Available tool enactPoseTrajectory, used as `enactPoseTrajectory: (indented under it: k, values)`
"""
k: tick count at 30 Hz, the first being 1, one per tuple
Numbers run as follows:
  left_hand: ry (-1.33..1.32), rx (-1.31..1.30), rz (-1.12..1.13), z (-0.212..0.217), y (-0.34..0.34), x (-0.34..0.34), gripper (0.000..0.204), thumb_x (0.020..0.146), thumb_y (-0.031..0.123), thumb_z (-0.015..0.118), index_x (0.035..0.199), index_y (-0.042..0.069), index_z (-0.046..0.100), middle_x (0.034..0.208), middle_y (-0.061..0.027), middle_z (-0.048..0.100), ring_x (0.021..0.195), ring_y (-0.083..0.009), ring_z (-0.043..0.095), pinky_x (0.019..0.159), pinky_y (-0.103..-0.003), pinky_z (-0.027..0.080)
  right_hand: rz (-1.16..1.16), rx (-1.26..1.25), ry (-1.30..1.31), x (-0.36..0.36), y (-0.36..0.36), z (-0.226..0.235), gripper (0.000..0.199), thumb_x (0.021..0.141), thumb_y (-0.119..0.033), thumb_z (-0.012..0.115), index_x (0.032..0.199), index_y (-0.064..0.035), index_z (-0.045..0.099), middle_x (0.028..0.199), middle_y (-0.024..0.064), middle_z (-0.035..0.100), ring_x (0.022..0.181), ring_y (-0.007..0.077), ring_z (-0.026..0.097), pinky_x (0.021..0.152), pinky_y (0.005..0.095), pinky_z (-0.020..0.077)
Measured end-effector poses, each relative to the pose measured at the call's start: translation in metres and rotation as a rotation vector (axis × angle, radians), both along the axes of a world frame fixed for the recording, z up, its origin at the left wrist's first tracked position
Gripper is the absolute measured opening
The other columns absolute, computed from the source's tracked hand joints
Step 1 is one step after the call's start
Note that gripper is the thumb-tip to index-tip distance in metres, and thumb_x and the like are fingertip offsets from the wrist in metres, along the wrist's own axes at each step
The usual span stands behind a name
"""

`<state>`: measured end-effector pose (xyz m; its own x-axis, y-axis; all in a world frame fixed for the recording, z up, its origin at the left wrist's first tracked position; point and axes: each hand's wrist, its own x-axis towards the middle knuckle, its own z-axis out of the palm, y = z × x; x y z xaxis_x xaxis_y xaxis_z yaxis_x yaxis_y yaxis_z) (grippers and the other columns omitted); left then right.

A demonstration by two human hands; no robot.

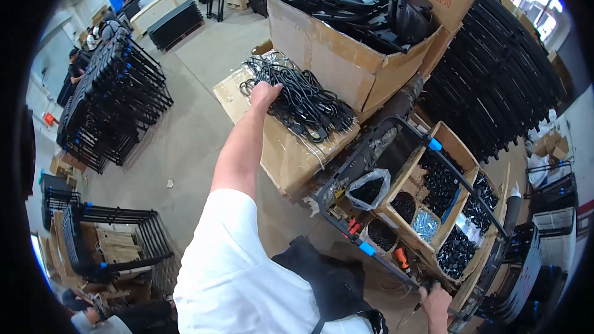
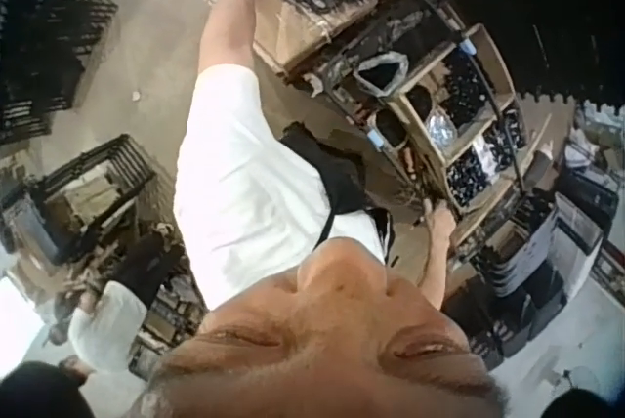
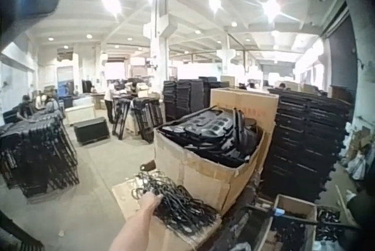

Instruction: The recorder is seen gathering components and using tools to assemble parts of fitness equipment in a warehouse setting.

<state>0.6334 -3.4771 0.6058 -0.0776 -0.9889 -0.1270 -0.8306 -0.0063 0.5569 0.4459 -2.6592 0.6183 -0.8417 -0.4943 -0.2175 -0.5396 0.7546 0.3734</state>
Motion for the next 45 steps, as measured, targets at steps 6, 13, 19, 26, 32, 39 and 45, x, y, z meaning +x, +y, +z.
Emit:
enactPoseTrajectory:
  k: [6, 13, 19, 26, 32, 39, 45]
  values:
    - [0.840, 0.478, 0.061, -0.017, -0.058, 0.046, 0.024, 0.086, 0.029, 0.071, 0.075, 0.008, 0.065, 0.064, -0.0038, 0.060, 0.048, -0.0148, 0.051, 0.043, -0.030, 0.038, -0.197, 0.118, -0.125, -0.005, -0.010, -0.003, 0.051, 0.076, -0.045, 0.083, 0.110, -0.0070, 0.077, 0.106, 0.0150, 0.079, 0.102, 0.0342, 0.076, 0.087, 0.0452, 0.0618]
    - [1.528, -0.087, -0.163, 0.111, 0.017, 0.072, 0.013, 0.089, 0.008, 0.064, 0.079, 0.003, 0.057, 0.070, -0.0099, 0.062, 0.059, -0.0194, 0.062, 0.058, -0.033, 0.054, -0.103, 0.083, -0.138, 0.005, 0.030, -0.019, 0.039, 0.077, -0.031, 0.080, 0.106, -0.0059, 0.073, 0.099, 0.0181, 0.077, 0.095, 0.0354, 0.076, 0.083, 0.0488, 0.0610]
    - [1.621, 0.252, -0.612, 0.173, 0.164, 0.081, 0.028, 0.112, 0.026, 0.049, 0.114, 0.000, 0.058, 0.069, -0.0010, 0.045, 0.058, -0.0125, 0.050, 0.053, -0.029, 0.040, -0.132, 0.088, -0.215, 0.009, 0.000, -0.014, 0.022, 0.084, -0.019, 0.069, 0.102, -0.0055, 0.071, 0.104, 0.0174, 0.077, 0.104, 0.0359, 0.075, 0.085, 0.0501, 0.0609]
    - [1.104, 0.967, -0.998, 0.045, 0.354, 0.045, 0.031, 0.112, 0.016, 0.047, 0.139, -0.001, 0.049, 0.074, -0.0041, 0.059, 0.059, -0.0136, 0.059, 0.060, -0.029, 0.049, -0.223, 0.486, -0.420, 0.001, 0.008, -0.013, 0.021, 0.083, -0.018, 0.069, 0.100, -0.0094, 0.078, 0.103, 0.0192, 0.078, 0.098, 0.0358, 0.077, 0.082, 0.0503, 0.0617]
    - [0.757, 0.934, -1.079, -0.067, 0.428, -0.009, 0.021, 0.112, 0.024, 0.047, 0.113, 0.004, 0.053, 0.071, -0.0043, 0.062, 0.058, -0.0139, 0.064, 0.056, -0.032, 0.051, -0.236, 0.214, -0.236, 0.018, 0.015, -0.012, 0.022, 0.085, -0.020, 0.067, 0.101, -0.0087, 0.077, 0.104, 0.0159, 0.079, 0.099, 0.0323, 0.077, 0.082, 0.0489, 0.0624]
    - [0.675, 0.976, -1.047, -0.075, 0.436, -0.006, 0.024, 0.109, 0.023, 0.050, 0.106, 0.000, 0.055, 0.074, -0.0076, 0.067, 0.057, -0.0181, 0.069, 0.060, -0.036, 0.056, -0.239, 0.108, -0.110, 0.017, 0.029, -0.030, 0.020, 0.088, -0.023, 0.064, 0.094, -0.0089, 0.077, 0.092, 0.0174, 0.078, 0.089, 0.0367, 0.078, 0.079, 0.0488, 0.0630]
    - [0.608, 0.940, -1.109, -0.066, 0.436, -0.010, 0.023, 0.109, 0.025, 0.052, 0.109, 0.002, 0.055, 0.075, -0.0070, 0.068, 0.058, -0.0162, 0.068, 0.058, -0.034, 0.055, -0.177, 0.357, -0.305, 0.004, 0.017, -0.019, 0.020, 0.087, -0.018, 0.063, 0.099, -0.0098, 0.078, 0.094, 0.0163, 0.078, 0.090, 0.0360, 0.077, 0.079, 0.0499, 0.0626]
